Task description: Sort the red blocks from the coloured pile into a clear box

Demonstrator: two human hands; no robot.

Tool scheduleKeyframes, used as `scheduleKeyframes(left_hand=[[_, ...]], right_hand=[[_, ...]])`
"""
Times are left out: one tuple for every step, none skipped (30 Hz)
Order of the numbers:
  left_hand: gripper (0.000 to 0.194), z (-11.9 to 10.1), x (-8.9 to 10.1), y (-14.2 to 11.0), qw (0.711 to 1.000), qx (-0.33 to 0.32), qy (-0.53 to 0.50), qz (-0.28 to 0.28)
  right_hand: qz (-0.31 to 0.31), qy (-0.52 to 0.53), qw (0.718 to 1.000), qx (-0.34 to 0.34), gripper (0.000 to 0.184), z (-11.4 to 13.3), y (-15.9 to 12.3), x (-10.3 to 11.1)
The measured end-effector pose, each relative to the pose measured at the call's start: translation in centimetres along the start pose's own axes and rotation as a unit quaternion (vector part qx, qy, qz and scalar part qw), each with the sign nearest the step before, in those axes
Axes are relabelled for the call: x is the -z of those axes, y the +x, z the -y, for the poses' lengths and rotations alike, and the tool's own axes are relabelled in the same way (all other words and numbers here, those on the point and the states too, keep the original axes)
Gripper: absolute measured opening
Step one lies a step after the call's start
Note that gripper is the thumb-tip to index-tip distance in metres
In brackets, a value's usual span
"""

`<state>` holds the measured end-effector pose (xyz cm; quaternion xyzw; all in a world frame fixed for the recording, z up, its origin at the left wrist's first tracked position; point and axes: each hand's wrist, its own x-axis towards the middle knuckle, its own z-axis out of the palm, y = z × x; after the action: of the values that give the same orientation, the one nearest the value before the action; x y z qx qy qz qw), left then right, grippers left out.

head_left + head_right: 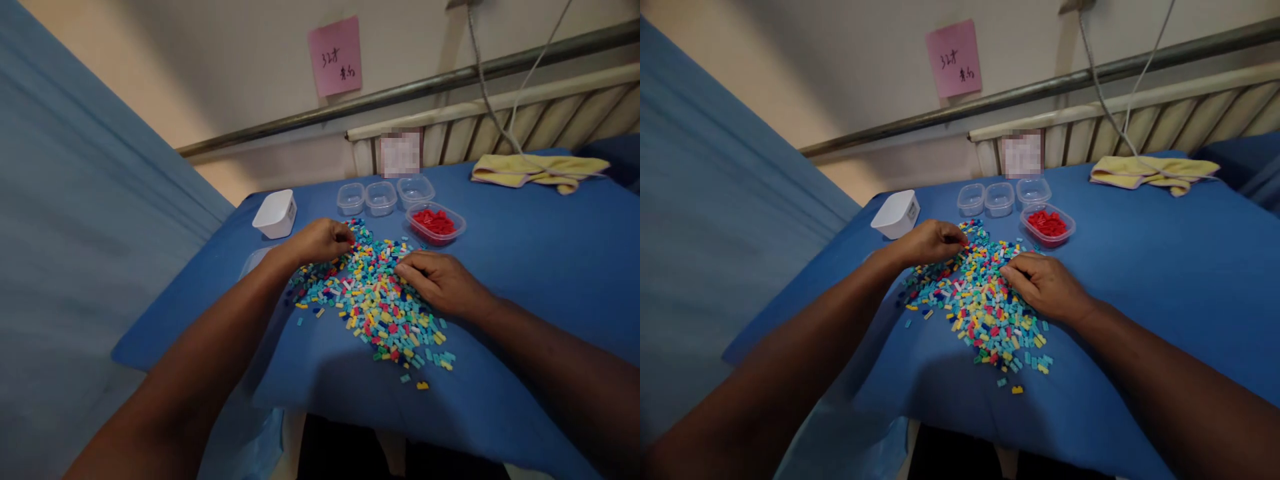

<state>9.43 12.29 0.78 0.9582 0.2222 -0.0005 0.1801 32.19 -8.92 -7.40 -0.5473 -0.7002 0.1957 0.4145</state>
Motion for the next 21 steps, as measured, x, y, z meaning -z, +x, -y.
scheduleKeyframes(left_hand=[[0.023,-0.8,0.0,0.9,1.000,-0.012,-0.017,-0.015],[0.023,-1.8,-0.1,2.0,0.999,-0.026,-0.027,-0.031],[0.023,-2.9,-0.1,3.2,0.998,-0.040,-0.036,-0.039],[0.023,-4.0,-0.3,4.5,0.996,-0.051,-0.045,-0.050],[0.024,-5.2,-0.4,5.7,0.996,-0.061,-0.045,-0.055],[0.024,-6.4,-0.6,7.0,0.995,-0.069,-0.036,-0.054],[0.023,-7.5,-0.8,8.2,0.995,-0.079,-0.027,-0.058],[0.024,-8.5,-1.1,9.3,0.994,-0.088,-0.023,-0.058],[0.025,-9.4,-1.4,10.3,0.994,-0.095,-0.021,-0.057],[0.026,-10.1,-1.7,11.1,0.993,-0.105,-0.018,-0.050],[0.029,-10.6,-2.0,11.7,0.992,-0.112,-0.016,-0.047],[0.031,-10.9,-2.2,12.2,0.992,-0.113,-0.013,-0.047],[0.033,-11.1,-2.3,12.4,0.993,-0.109,-0.011,-0.052],[0.035,-11.0,-2.3,12.4,0.993,-0.102,-0.007,-0.060],[0.035,-10.7,-2.2,12.1,0.993,-0.096,-0.002,-0.069],[0.033,-10.2,-1.8,11.5,0.993,-0.091,0.002,-0.078],[0.029,-9.5,-1.3,10.7,0.993,-0.088,0.004,-0.084],[0.025,-8.5,-0.6,9.6,0.993,-0.082,0.005,-0.088],[0.021,-7.5,0.2,8.3,0.993,-0.069,0.002,-0.091],[0.019,-6.3,1.2,6.8,0.995,-0.043,-0.003,-0.094],[0.018,-5.0,2.2,5.2,0.996,-0.009,-0.006,-0.092]], right_hand=[[-0.002,0.001,1.000,0.002,0.042,0.1,0.1,0.0],[-0.004,0.002,1.000,0.003,0.042,0.1,0.2,0.0],[-0.007,0.004,1.000,0.005,0.041,0.2,0.2,0.0],[-0.009,0.006,1.000,0.007,0.041,0.2,0.2,0.0],[-0.011,0.008,1.000,0.009,0.041,0.3,0.3,0.0],[-0.011,0.008,1.000,0.010,0.040,0.3,0.3,0.1],[-0.011,0.009,1.000,0.010,0.040,0.3,0.3,0.1],[-0.011,0.010,1.000,0.011,0.041,0.3,0.3,0.1],[-0.010,0.011,1.000,0.011,0.041,0.2,0.3,0.1],[-0.010,0.011,1.000,0.011,0.041,0.2,0.3,0.1],[-0.011,0.013,1.000,0.012,0.041,0.2,0.4,0.1],[-0.013,0.015,1.000,0.013,0.041,0.2,0.4,0.1],[-0.015,0.017,1.000,0.014,0.040,0.1,0.4,0.1],[-0.016,0.019,1.000,0.014,0.040,0.1,0.4,0.1],[-0.017,0.021,1.000,0.014,0.040,0.1,0.4,0.1],[-0.017,0.024,0.999,0.013,0.040,0.1,0.3,0.1],[-0.016,0.026,0.999,0.012,0.041,0.1,0.3,0.1],[-0.015,0.027,0.999,0.011,0.042,0.1,0.2,0.1],[-0.013,0.028,0.999,0.009,0.042,0.0,0.1,0.1],[-0.012,0.028,1.000,0.006,0.042,-0.1,0.0,0.0],[-0.012,0.028,1.000,0.002,0.043,-0.1,-0.1,-0.1]])
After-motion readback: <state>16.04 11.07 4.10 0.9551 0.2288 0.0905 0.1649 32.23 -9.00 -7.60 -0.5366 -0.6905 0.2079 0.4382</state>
